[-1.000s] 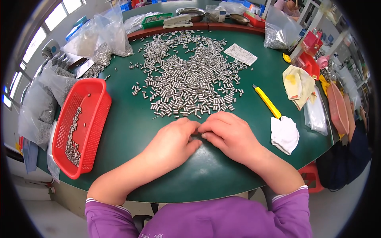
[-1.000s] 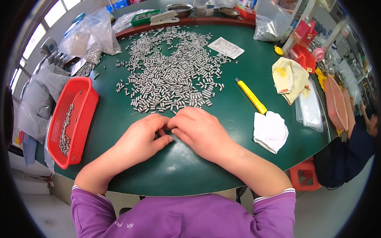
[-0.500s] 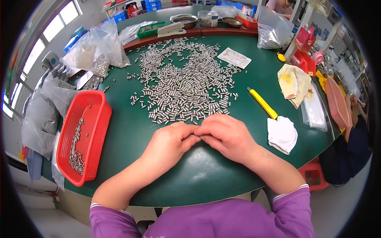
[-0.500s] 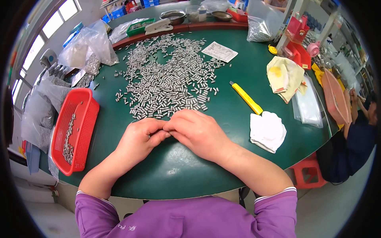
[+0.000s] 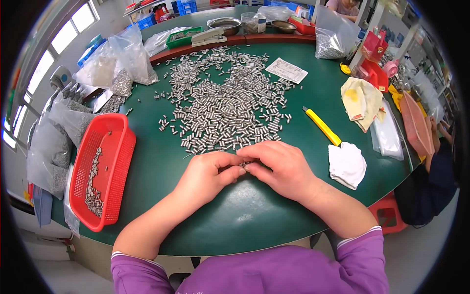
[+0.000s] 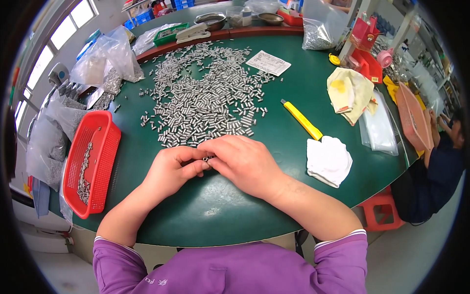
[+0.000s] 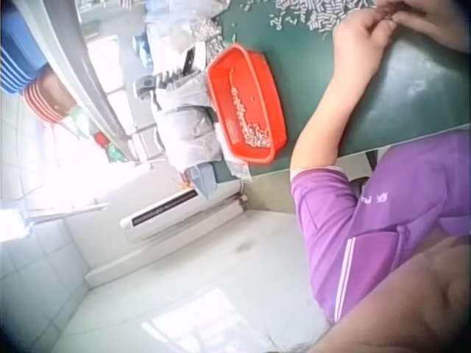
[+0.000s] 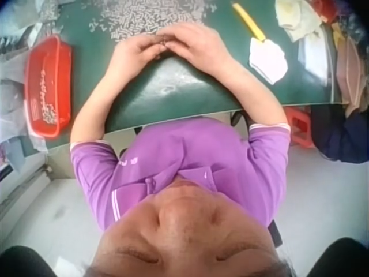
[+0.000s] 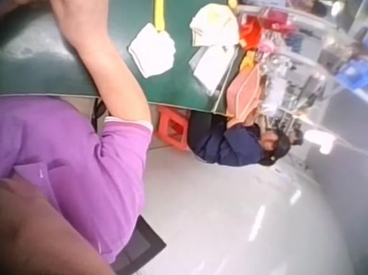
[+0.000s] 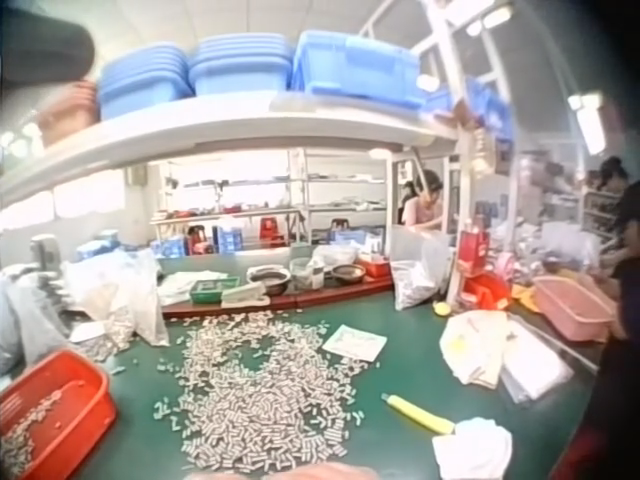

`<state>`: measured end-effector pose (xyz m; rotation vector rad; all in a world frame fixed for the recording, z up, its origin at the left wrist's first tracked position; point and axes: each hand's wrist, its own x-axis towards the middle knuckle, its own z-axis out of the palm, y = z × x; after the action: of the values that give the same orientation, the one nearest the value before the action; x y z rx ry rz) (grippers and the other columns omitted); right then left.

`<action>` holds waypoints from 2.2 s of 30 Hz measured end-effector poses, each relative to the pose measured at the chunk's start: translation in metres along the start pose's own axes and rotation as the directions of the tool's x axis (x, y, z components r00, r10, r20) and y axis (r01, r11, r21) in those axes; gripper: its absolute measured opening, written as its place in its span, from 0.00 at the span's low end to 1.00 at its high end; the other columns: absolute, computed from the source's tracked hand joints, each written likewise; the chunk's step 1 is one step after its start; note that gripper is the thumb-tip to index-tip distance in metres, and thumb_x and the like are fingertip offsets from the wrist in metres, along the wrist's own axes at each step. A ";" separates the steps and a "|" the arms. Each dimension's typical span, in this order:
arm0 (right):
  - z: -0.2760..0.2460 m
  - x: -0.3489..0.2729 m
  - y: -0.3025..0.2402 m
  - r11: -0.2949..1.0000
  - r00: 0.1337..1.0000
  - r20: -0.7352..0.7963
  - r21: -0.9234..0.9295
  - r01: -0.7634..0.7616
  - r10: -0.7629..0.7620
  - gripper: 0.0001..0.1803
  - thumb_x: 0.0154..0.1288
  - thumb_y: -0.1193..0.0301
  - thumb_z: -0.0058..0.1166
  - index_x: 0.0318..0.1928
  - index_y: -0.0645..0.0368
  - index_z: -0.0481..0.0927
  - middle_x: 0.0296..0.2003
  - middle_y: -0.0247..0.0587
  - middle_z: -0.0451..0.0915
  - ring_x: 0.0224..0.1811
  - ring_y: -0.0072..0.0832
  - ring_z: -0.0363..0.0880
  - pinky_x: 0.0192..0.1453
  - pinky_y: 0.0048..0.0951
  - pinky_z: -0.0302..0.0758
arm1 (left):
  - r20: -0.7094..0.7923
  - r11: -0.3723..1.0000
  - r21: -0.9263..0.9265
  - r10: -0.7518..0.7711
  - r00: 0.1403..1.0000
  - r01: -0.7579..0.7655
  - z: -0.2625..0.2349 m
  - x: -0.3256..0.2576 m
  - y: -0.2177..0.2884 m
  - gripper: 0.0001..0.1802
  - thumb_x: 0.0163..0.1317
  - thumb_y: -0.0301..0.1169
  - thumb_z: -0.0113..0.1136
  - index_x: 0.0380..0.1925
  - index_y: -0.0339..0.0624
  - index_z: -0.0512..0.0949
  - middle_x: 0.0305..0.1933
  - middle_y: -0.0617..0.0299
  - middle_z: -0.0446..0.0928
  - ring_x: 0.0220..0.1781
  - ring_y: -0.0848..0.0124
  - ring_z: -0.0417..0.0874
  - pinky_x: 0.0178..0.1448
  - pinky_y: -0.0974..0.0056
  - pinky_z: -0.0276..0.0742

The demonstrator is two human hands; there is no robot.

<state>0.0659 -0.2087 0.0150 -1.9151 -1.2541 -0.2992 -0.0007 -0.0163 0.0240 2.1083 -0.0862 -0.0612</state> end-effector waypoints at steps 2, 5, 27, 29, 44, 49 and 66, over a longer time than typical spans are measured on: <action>0.000 -0.001 -0.001 0.998 0.998 0.004 -0.021 -0.055 0.055 0.16 0.57 0.72 0.62 0.47 0.53 0.80 0.38 0.36 0.81 0.41 0.36 0.81 0.44 0.36 0.79 | 0.082 0.981 -0.128 -0.133 0.988 0.143 -0.002 0.001 0.006 0.10 0.63 0.29 0.63 0.41 0.35 0.83 0.32 0.61 0.83 0.31 0.76 0.82 0.39 0.68 0.79; 0.001 -0.002 0.003 0.999 0.999 -0.001 -0.016 -0.042 0.042 0.14 0.57 0.72 0.62 0.46 0.53 0.81 0.37 0.36 0.81 0.41 0.36 0.81 0.45 0.36 0.78 | 0.089 0.971 -0.187 -0.134 0.987 0.148 0.000 0.002 0.004 0.09 0.64 0.29 0.63 0.40 0.35 0.83 0.31 0.63 0.83 0.31 0.79 0.80 0.39 0.70 0.78; 0.003 -0.002 0.003 0.992 0.991 -0.073 0.048 0.113 -0.110 0.13 0.56 0.78 0.63 0.43 0.53 0.82 0.36 0.34 0.82 0.39 0.33 0.81 0.43 0.32 0.78 | 0.026 0.981 -0.173 -0.086 0.996 0.089 0.003 0.005 -0.007 0.08 0.60 0.27 0.65 0.39 0.37 0.85 0.30 0.64 0.82 0.32 0.79 0.81 0.38 0.71 0.77; 0.003 -0.002 0.004 0.995 0.990 -0.105 0.039 0.095 -0.091 0.12 0.56 0.78 0.63 0.42 0.54 0.83 0.37 0.34 0.83 0.39 0.33 0.82 0.44 0.32 0.78 | 0.014 0.979 -0.187 -0.083 0.996 0.085 0.003 0.004 -0.005 0.08 0.61 0.27 0.66 0.39 0.37 0.84 0.31 0.64 0.82 0.32 0.79 0.81 0.38 0.72 0.77; 0.004 -0.002 0.006 0.992 0.991 -0.130 0.125 -0.014 0.030 0.08 0.58 0.74 0.62 0.40 0.55 0.82 0.38 0.34 0.81 0.43 0.35 0.80 0.46 0.35 0.77 | -0.030 0.911 -0.412 -0.027 0.999 0.012 0.012 0.003 -0.016 0.06 0.64 0.26 0.63 0.39 0.38 0.82 0.33 0.66 0.81 0.32 0.80 0.81 0.37 0.74 0.76; 0.002 -0.001 0.006 0.993 0.993 -0.104 0.109 -0.046 0.058 0.09 0.55 0.77 0.64 0.38 0.55 0.82 0.38 0.34 0.81 0.44 0.33 0.80 0.48 0.33 0.78 | -0.013 0.894 -0.448 -0.029 0.999 0.020 0.012 0.003 -0.018 0.06 0.65 0.26 0.63 0.39 0.38 0.81 0.34 0.65 0.82 0.33 0.80 0.81 0.39 0.74 0.77; 0.004 -0.002 0.009 0.988 0.994 -0.067 0.133 -0.081 0.091 0.07 0.56 0.75 0.63 0.36 0.55 0.78 0.36 0.34 0.80 0.41 0.34 0.79 0.46 0.34 0.76 | -0.041 0.925 -0.379 0.004 0.999 -0.019 0.016 0.003 -0.019 0.06 0.65 0.25 0.61 0.41 0.36 0.80 0.36 0.64 0.77 0.34 0.79 0.81 0.37 0.73 0.78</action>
<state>0.0718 -0.2088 0.0067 -1.8251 -1.1127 -0.2350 0.0017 -0.0202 -0.0008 1.7191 -0.0578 -0.0260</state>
